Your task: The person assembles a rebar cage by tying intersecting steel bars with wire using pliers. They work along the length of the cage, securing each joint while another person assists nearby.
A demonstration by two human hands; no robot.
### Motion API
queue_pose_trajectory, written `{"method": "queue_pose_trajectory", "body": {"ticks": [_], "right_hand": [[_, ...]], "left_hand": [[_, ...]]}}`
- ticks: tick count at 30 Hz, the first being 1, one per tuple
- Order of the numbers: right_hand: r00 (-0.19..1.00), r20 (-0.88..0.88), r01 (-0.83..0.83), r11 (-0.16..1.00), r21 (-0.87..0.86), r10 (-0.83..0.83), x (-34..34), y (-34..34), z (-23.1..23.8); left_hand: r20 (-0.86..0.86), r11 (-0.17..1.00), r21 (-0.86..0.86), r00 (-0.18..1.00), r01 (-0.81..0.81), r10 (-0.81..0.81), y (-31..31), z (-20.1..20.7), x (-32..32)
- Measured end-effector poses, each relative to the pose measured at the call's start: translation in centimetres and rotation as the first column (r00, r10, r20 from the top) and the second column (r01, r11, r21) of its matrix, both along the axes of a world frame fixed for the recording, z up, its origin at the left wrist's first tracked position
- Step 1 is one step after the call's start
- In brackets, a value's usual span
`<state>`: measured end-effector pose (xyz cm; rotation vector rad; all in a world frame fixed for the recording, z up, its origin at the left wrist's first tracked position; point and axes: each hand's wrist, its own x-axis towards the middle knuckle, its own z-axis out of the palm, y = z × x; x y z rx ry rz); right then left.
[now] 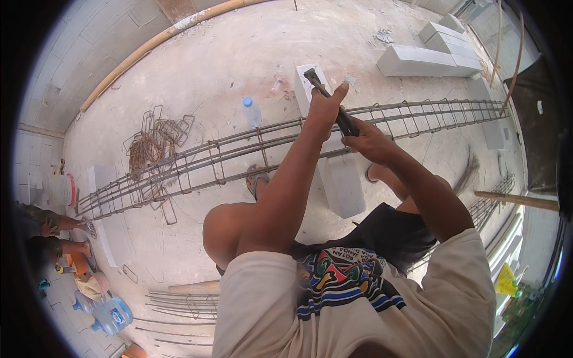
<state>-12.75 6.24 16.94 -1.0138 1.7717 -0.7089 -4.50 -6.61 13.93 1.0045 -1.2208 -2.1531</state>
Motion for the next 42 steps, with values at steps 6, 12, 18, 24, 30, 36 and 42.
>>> {"method": "queue_pose_trajectory", "body": {"ticks": [6, 12, 18, 24, 30, 36, 42], "right_hand": [[0.894, -0.44, -0.08, 0.938, -0.336, -0.081, -0.2, 6.5, 7.3], [0.471, -0.589, 0.568, 0.737, -0.367, -0.656, -16.9, 27.0, -0.5], [0.596, -0.507, 0.794, 0.551, 0.257, -0.623, -12.5, 44.7, -20.7], [0.468, -0.228, 0.864, 0.388, 0.322, -0.854, -7.5, 46.5, -23.2], [0.561, -0.297, 0.813, 0.581, 0.026, -0.772, -13.0, 39.2, -18.5], [0.532, -0.543, 0.665, 0.718, -0.207, -0.65, -20.9, 31.2, -16.4], [0.385, -0.555, 0.724, 0.614, -0.313, -0.737, -28.7, 26.1, -20.3]], "left_hand": [[-0.04, 0.909, -0.33, 0.966, -0.255, 0.257, -5.3, 8.2, 9.1], [0.075, 0.684, -0.638, 0.855, -0.354, 0.513, -9.3, 12.1, 17.5], [0.307, 0.401, -0.915, 0.56, -0.049, 0.769, -9.4, 2.0, 24.6], [0.399, 0.695, -0.703, 0.725, -0.151, 0.561, -8.0, 2.9, 20.7], [0.727, 0.847, -0.473, 0.65, 0.243, 0.22, -6.4, 0.0, 14.7], [0.709, 0.809, -0.489, 0.689, 0.326, 0.15, 0.4, -4.3, 2.6], [0.811, 0.613, -0.553, 0.533, 0.564, 0.242, 2.9, -10.6, -3.7]]}}
